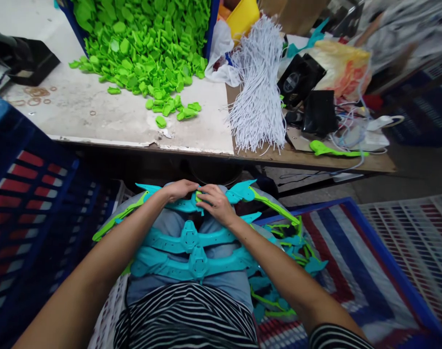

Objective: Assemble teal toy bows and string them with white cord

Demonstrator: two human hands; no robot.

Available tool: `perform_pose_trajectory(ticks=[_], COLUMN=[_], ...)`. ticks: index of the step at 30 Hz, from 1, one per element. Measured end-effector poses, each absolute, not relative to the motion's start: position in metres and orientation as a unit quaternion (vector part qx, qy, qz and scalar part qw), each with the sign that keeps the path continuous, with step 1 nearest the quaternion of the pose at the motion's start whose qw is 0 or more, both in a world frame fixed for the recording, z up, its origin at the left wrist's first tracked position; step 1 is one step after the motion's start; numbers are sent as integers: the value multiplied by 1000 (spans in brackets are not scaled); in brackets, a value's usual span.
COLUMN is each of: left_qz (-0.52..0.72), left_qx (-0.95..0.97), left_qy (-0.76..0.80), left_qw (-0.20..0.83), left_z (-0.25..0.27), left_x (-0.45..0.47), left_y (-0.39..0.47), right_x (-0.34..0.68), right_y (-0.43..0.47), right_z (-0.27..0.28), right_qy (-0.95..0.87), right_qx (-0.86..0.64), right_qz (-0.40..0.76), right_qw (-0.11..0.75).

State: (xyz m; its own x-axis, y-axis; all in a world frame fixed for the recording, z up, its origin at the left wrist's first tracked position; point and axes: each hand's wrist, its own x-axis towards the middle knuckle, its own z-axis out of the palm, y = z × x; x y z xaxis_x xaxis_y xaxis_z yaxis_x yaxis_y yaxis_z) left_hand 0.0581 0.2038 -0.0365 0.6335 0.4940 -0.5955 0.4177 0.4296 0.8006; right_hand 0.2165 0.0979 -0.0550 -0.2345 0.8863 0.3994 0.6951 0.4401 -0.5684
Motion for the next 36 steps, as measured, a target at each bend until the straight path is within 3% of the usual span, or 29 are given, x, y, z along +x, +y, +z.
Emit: perform_pose_trajectory(ticks=[6,11,15,23,36], left_qz=[2,14,39,37,52], left_qx=[594,657,686,678,717], left_qy=[385,382,394,400,349], left_qw=[707,650,610,616,602], left_z=[-34,-33,-31,-32,-38], left_x=[56,60,61,63,59], left_y=[203,199,196,193,191], right_x=[218,219,218,220,216], right_y=[96,105,113,121,105], right_z=[-47,-41,-42,-51,-55], right_qy=[-688,-610,-609,-592,-637], right_qx=[-593,-647,-657,-616,-624], right_qz=[272,387,390,452,396], right_qw=[317,242,216,254,221])
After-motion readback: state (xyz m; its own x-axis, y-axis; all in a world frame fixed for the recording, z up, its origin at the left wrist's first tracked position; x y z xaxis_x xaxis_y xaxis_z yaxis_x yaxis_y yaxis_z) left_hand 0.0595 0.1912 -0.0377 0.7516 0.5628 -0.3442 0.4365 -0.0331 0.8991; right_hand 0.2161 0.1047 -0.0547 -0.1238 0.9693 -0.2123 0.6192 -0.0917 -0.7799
